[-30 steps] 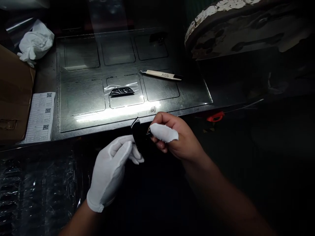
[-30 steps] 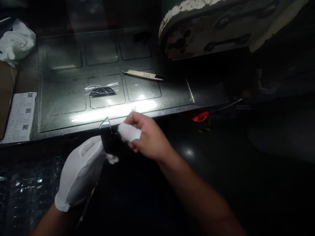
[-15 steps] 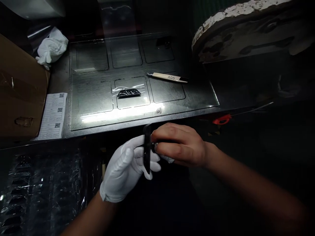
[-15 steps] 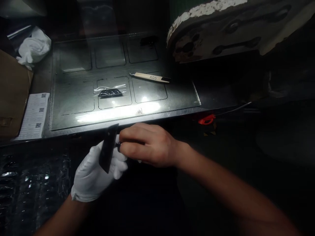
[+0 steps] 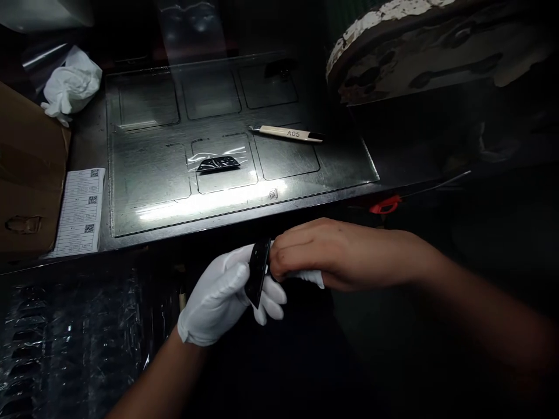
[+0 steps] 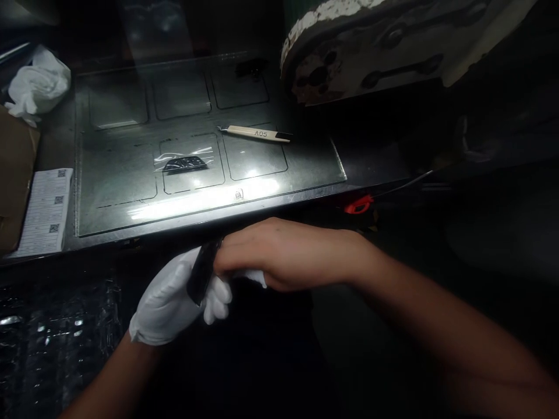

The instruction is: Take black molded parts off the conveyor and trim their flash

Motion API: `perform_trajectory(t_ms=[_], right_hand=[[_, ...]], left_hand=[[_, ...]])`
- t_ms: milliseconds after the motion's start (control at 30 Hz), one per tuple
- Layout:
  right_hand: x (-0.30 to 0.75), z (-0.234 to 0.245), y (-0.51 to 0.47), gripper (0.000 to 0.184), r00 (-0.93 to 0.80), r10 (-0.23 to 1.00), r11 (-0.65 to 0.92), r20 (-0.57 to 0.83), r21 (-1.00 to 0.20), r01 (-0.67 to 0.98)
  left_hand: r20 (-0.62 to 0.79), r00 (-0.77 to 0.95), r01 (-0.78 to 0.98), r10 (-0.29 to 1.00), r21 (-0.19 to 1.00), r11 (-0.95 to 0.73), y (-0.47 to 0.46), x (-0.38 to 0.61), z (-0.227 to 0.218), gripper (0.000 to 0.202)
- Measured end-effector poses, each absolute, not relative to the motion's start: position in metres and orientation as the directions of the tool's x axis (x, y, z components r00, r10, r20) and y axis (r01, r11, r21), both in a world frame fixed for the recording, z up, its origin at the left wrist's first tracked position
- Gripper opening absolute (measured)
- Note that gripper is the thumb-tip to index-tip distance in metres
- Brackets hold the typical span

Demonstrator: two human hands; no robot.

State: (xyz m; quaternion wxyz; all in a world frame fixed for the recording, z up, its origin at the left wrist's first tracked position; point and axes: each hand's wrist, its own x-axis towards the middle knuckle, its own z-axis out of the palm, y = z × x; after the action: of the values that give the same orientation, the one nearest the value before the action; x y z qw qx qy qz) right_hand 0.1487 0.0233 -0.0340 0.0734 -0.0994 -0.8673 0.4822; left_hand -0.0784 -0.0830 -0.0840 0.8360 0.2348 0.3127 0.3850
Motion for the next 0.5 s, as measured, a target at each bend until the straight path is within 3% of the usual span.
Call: perform_trajectory(t_ms=[100,167,233,300,400,500], right_hand=[[0.150,-0.033,0.024,0.036,-0.964,0.267,0.457,-0.011,-0.879,0.137],[0.148,-0.037,0.018,0.024,-0.926,0.377,0.372,0.014,-0.918,0.137],[0.142,-0.044,0.009,0.019,-0.845,0.534,0.157,-0.010,-0.981,0.111],[0.133,-0.052,-0.002,0.023,-0.753,0.643,-0.161,-0.138,-0.986,0.043],[0.120,-0.065,-0.010,0.029,-0.690,0.643,-0.469,-0.331,-0.883,-0.014],[0.117,-0.072,-0.006,0.028,-0.724,0.581,-0.494,-0.372,-0.868,0.050]], left_hand=[[-0.352,0.511,-0.494,0.784,0.626,0.603,-0.083,-0.077,-0.082,0.059],[-0.314,0.473,-0.557,0.823,0.618,0.556,-0.084,-0.076,-0.080,0.060],[-0.282,0.409,-0.626,0.868,0.605,0.492,-0.086,-0.076,-0.080,0.054],[-0.285,0.357,-0.658,0.889,0.599,0.456,-0.088,-0.076,-0.081,0.047],[-0.287,0.354,-0.658,0.890,0.600,0.455,-0.092,-0.081,-0.084,0.042],[-0.323,0.369,-0.589,0.871,0.644,0.489,-0.092,-0.087,-0.084,0.040]])
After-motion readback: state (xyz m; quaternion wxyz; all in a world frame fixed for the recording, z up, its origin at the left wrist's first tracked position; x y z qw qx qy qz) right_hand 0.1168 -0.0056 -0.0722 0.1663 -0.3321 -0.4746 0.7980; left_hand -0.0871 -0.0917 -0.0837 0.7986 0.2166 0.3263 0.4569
